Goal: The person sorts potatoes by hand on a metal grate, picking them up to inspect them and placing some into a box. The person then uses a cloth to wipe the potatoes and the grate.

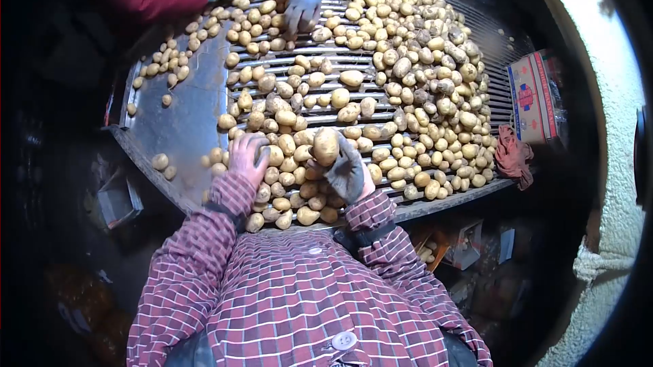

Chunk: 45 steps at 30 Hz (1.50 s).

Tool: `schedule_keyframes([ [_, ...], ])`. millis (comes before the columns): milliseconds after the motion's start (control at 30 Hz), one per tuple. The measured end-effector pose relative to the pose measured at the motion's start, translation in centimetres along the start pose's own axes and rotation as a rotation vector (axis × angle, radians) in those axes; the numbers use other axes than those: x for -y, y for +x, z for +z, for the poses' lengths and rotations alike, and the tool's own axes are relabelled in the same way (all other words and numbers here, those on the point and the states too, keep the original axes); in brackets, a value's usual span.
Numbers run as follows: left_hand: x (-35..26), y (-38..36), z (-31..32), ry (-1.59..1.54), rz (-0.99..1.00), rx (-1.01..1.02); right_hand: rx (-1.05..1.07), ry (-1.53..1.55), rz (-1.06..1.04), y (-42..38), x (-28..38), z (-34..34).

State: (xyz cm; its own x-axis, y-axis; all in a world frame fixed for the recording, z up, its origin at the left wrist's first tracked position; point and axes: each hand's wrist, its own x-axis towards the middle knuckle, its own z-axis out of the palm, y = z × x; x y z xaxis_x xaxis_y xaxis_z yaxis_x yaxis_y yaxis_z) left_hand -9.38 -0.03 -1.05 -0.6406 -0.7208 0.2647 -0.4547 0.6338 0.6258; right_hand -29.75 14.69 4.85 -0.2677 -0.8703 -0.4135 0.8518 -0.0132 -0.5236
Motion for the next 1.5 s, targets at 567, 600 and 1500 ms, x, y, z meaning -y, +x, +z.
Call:
schedule_keyframes([
  [567, -7.1, -1.8, -6.5, -1.180, -1.058, 0.054, -0.206, -0.451, -0.067, -4.9, 1.3, -2.2],
  [600, -6.6, -2.0, -5.5, -1.089, -0.818, 0.180, -0.164, -0.422, -0.034, -4.9, 0.4, -2.9],
  [1500, -1.0, -1.6, 3.4, 0.205, 0.212, 0.247, -1.248, 0.576, -0.875, -32.6, -13.7, -33.6],
])
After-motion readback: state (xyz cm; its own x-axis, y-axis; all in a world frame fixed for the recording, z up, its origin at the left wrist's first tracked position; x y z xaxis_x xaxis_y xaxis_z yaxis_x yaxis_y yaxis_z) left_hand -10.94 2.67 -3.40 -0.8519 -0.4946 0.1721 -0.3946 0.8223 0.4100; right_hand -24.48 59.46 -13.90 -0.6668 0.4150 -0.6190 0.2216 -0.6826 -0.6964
